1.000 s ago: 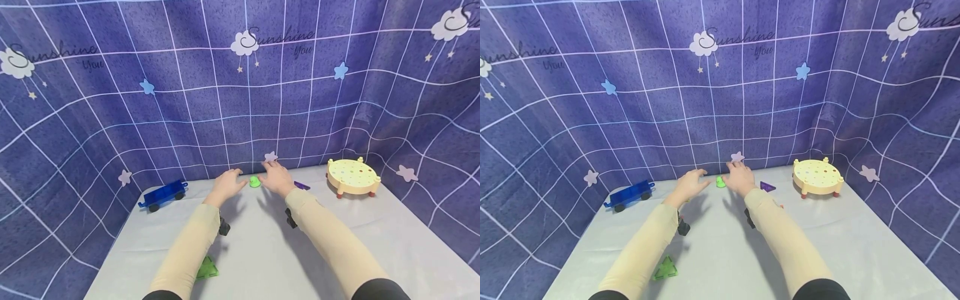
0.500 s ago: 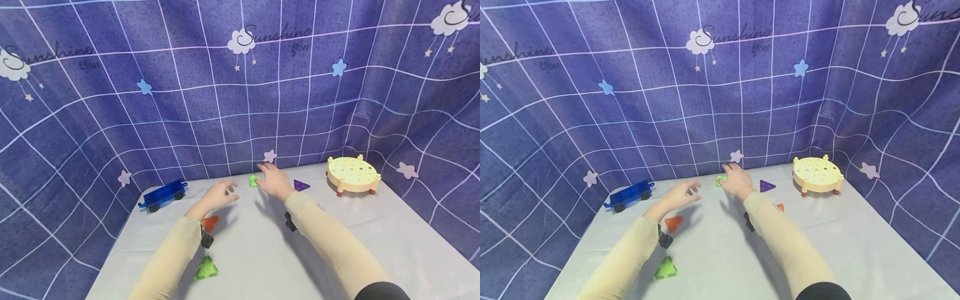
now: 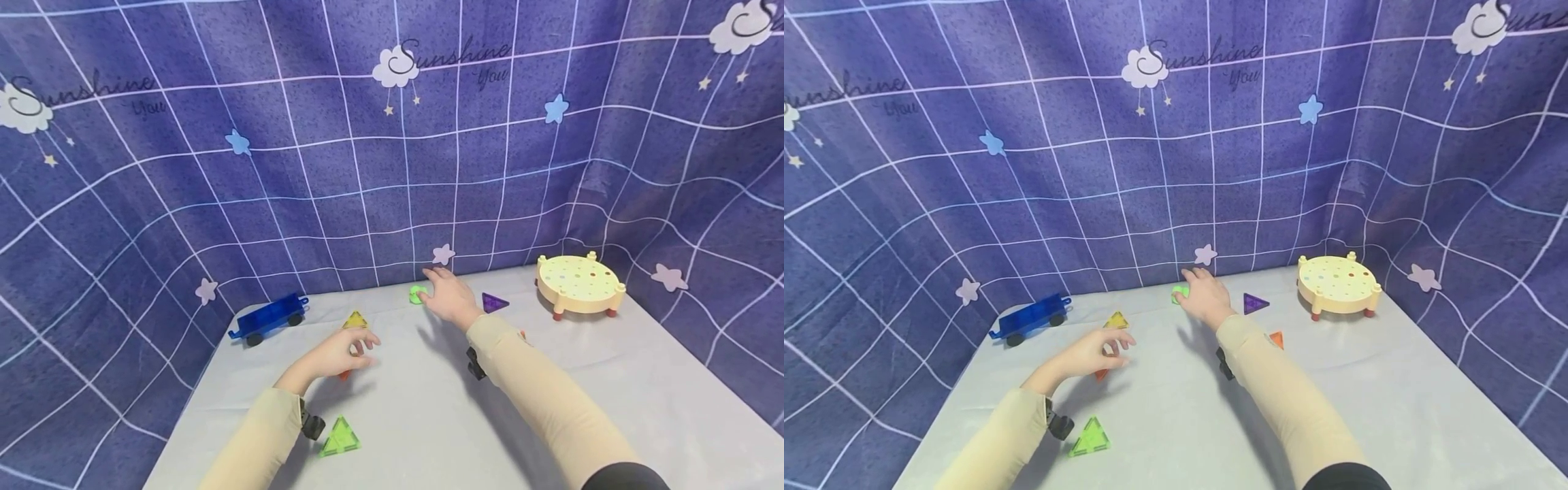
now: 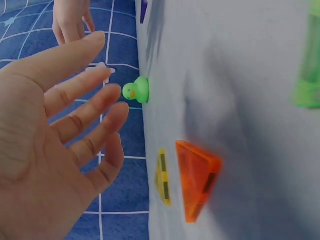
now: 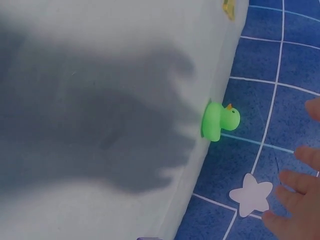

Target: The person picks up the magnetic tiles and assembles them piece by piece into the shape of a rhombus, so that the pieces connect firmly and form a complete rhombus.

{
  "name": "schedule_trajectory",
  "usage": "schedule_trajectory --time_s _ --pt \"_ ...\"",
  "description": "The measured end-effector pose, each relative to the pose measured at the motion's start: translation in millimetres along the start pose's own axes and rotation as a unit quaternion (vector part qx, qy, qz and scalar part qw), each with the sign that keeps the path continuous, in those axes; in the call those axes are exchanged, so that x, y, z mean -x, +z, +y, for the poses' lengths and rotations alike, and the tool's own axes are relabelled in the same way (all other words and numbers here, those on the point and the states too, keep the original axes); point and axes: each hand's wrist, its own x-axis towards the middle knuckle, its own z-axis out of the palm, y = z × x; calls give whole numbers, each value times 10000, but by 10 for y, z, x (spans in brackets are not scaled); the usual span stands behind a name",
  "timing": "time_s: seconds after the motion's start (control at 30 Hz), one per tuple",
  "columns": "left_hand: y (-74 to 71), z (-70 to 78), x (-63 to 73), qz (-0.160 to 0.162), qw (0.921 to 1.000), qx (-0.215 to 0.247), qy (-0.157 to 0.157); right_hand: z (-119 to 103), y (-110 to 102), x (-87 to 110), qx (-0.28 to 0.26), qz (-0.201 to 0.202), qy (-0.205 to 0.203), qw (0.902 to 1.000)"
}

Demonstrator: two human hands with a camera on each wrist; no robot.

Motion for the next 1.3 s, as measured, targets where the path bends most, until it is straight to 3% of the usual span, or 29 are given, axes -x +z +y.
schedule_trajectory --time_s 0.27,0.47,0.7,1.0,1.3 --pt "88 -44 251 -296 9980 235 517 32 9 5 40 -101 1 9999" --pt "160 -84 471 -635 9950 538 561 52 32 44 53 -214 -174 9996" --pt "200 -84 716 -921 9922 682 499 66 71 134 -32 -478 -357 9982" --pt "266 -48 927 -1138 9897 766 419 52 118 247 -235 -752 -273 9965" --pt "262 -63 996 -962 9941 422 275 56 164 302 -230 -741 -332 9964"
